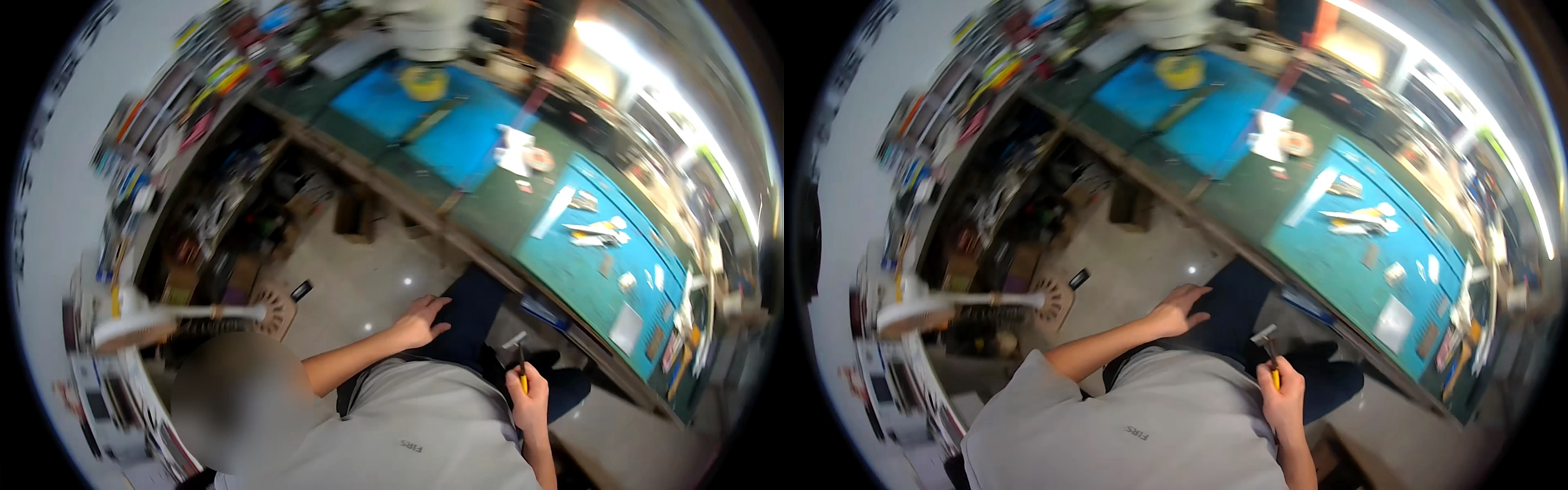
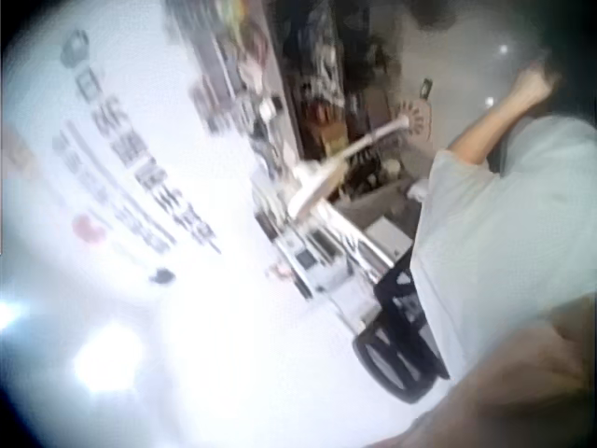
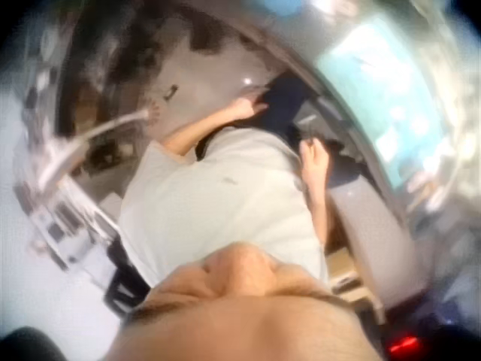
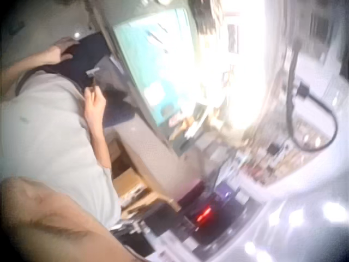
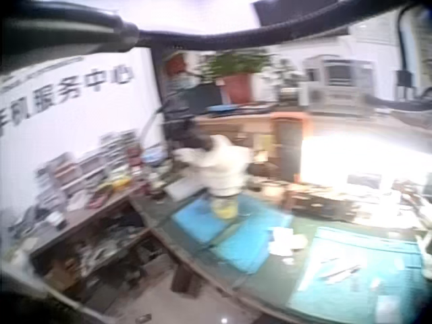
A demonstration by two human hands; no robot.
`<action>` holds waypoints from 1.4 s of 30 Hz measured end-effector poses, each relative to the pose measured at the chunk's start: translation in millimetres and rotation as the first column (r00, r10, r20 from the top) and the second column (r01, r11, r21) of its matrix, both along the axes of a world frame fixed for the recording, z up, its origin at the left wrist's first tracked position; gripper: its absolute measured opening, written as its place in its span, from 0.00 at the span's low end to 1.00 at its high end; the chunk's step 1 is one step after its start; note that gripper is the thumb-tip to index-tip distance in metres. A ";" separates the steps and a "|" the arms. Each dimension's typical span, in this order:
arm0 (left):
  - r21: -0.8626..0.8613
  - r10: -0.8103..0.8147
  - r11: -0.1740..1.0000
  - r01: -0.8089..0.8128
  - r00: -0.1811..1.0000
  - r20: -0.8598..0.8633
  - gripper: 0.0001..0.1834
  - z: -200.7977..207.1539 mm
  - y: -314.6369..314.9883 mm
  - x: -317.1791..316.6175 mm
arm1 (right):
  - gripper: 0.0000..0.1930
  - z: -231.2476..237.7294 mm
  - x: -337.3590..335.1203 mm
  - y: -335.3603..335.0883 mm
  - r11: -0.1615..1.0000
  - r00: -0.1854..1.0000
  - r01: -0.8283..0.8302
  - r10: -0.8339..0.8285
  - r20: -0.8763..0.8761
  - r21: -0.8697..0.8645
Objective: The person works at a cluttered electronics workbench, using pliers and a utility knife to manipulate small components and wires. They adjust the overhead light, cut a wire, and handle a small orange cylindrical object.
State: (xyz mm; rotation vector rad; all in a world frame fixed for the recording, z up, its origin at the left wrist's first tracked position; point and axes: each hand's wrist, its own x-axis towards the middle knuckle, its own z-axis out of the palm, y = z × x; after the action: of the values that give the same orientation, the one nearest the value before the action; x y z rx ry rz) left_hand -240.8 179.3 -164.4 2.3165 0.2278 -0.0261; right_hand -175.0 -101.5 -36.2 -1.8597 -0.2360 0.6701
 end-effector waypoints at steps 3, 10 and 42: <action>0.012 0.139 0.990 -0.139 0.983 -0.120 0.33 -41.7 35.4 -64.5 | 0.15 -10.7 0.2 27.8 0.990 0.987 -0.144 0.144 0.069 -0.003; 0.078 0.608 0.715 -0.695 0.562 -0.561 0.32 -182.9 130.5 -253.2 | 0.17 -16.1 -17.0 92.8 0.943 0.942 -0.334 0.333 0.040 0.010; 0.493 0.838 0.538 -0.684 0.367 -0.405 0.24 -365.8 558.4 -229.8 | 0.13 -218.1 -62.4 366.9 0.604 0.712 -0.675 0.382 -0.589 -0.425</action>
State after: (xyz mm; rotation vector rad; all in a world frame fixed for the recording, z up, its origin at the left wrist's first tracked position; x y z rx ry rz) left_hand -470.6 737.7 -530.2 2.1095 1.7578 -0.2889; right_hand -237.4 265.4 -254.3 -2.1840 -0.3173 1.7767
